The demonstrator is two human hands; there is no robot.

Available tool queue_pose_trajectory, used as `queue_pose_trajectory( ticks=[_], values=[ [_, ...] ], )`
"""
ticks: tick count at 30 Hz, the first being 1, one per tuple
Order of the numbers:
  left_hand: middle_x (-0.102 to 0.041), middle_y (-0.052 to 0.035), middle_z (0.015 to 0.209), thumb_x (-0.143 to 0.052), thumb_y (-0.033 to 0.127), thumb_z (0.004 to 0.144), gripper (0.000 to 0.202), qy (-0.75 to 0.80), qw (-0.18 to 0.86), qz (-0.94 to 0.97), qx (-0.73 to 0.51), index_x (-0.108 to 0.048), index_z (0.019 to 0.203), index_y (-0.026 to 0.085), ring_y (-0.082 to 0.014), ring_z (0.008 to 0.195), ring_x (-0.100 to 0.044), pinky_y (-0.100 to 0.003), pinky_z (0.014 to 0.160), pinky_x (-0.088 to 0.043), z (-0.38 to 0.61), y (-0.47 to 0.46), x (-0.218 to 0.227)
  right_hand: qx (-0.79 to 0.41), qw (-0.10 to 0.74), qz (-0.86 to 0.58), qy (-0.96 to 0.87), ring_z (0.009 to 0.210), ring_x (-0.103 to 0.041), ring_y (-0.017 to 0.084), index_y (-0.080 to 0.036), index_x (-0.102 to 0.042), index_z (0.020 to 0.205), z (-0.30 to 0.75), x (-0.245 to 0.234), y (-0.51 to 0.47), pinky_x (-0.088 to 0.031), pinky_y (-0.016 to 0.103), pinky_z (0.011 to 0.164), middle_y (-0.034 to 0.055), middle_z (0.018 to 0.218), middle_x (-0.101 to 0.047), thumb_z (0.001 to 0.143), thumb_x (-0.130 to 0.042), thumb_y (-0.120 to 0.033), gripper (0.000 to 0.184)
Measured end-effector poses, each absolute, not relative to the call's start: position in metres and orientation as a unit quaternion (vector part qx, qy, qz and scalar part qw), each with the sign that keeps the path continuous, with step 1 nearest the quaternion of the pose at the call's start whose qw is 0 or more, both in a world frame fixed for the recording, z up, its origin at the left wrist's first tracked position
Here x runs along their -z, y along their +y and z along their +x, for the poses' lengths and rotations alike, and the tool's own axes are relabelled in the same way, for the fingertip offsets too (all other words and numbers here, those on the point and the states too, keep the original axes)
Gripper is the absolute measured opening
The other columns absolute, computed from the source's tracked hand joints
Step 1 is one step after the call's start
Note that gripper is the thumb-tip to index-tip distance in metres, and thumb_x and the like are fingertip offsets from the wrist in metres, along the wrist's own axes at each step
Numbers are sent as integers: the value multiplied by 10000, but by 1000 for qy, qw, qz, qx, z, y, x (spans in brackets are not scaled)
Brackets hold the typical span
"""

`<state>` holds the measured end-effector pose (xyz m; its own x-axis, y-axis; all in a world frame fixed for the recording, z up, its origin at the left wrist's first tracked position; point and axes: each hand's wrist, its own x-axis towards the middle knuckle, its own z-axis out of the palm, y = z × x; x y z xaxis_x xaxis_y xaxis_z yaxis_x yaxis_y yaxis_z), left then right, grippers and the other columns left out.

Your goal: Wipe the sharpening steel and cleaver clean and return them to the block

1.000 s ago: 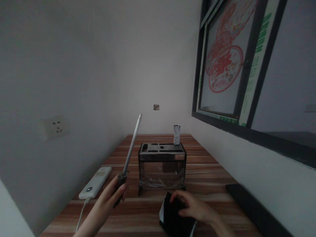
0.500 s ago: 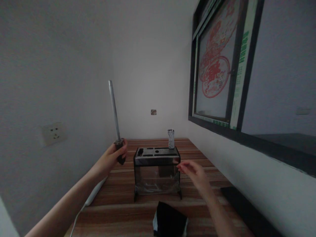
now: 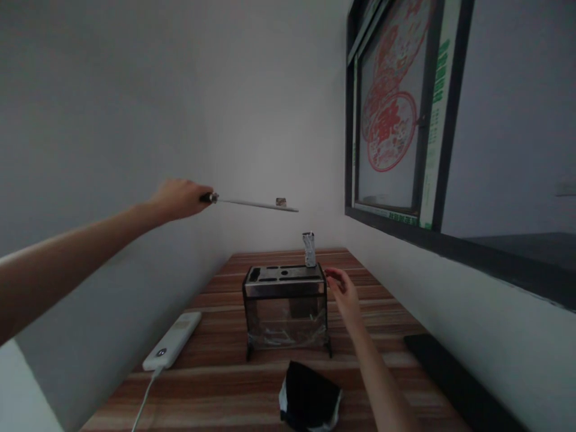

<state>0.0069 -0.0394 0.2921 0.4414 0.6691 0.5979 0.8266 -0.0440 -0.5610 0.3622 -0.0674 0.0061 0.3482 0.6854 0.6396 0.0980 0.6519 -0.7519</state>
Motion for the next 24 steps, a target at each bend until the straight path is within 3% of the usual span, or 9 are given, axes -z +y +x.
queue_pose_trajectory(
  ticks=[3,8,16,24],
  values=[
    [-635,-42,739,-503,299,868,237,-457,516,-724,30,-637,848,105,-138,722,-532,-311,792,-390,19,-45,-332,-205,725,-356,-552,962,-603,216,-208,-603,978,360,-4,-70,-490,369,847,87,1014,-653,764,-598,-501,362],
    [-616,-11,751,-414,352,940,361,-339,567,-751,-25,-597,840,58,-102,804,-495,-322,920,-330,57,-42,-368,-217,715,-337,-572,1024,-584,227,-219,-576,1028,358,-5,-73,-482,369,876,93,1075,-635,754,-596,-544,426],
    [-540,20,577,-487,153,880,224,-220,504,-835,-19,-564,671,133,-127,839,-510,-302,930,-282,111,-26,-368,-261,718,-331,-554,919,-619,208,-213,-561,1023,358,1,-70,-491,358,839,89,1074,-629,719,-665,-481,419],
    [-567,-17,637,-480,93,820,159,-184,589,-781,-98,-593,723,146,-169,809,-545,-320,829,-311,143,-27,-350,-266,718,-335,-549,868,-624,196,-207,-552,1018,357,-1,-73,-503,337,791,92,1056,-629,712,-667,-480,426]
  ],
)
